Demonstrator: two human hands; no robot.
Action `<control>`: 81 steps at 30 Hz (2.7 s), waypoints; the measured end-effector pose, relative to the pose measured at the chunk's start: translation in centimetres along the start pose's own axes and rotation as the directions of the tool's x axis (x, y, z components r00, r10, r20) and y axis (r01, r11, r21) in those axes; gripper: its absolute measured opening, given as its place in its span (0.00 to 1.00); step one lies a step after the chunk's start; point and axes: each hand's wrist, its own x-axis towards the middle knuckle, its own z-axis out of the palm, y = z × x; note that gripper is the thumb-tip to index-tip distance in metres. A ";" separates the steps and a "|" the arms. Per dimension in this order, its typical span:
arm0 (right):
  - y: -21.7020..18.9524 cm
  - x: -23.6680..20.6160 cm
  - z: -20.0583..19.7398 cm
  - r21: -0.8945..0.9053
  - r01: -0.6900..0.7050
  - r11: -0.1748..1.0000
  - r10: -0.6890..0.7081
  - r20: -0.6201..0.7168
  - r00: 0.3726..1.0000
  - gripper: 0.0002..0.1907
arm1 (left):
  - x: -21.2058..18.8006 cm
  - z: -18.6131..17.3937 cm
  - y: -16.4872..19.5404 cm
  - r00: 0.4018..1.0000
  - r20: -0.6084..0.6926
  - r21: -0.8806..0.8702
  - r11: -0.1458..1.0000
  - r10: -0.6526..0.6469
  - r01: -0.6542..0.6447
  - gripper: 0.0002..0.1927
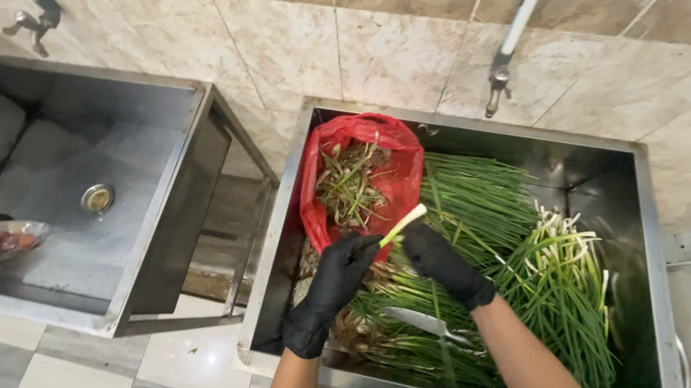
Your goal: The person sorts red chili peppers in a metal bowl, then trims scallions by hand, pulling off roots and outer leaves and dropping the trimmings into a red plastic bag in a stainless steel prep sink while placing trimmed scallions aside.
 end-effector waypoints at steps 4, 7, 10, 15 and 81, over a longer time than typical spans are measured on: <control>-0.3 3.3 -2.9 0.201 -0.239 0.950 0.261 -0.088 0.961 0.12 | -1.1 -3.0 -1.1 0.999 -0.047 0.092 0.995 0.026 -0.022 0.09; -2.6 6.7 -4.1 0.399 -0.140 0.906 0.237 -0.203 0.950 0.21 | -2.5 -5.5 -2.7 0.988 -0.135 0.170 0.984 0.074 -0.050 0.08; -4.7 10.9 -3.1 0.450 0.051 0.891 0.141 -0.382 0.913 0.18 | -4.1 -7.9 -4.5 0.964 -0.257 0.154 0.981 -0.074 0.116 0.10; -3.8 16.5 0.1 0.504 0.379 0.776 -0.038 -0.563 0.826 0.22 | -5.9 -8.2 -6.6 0.903 -0.323 -0.297 0.936 -0.284 0.189 0.13; 12.1 -19.8 -5.9 -0.590 -0.545 0.595 0.669 -0.012 0.743 0.18 | -9.9 2.7 -9.6 0.710 -0.206 -0.750 0.575 -0.673 0.328 0.13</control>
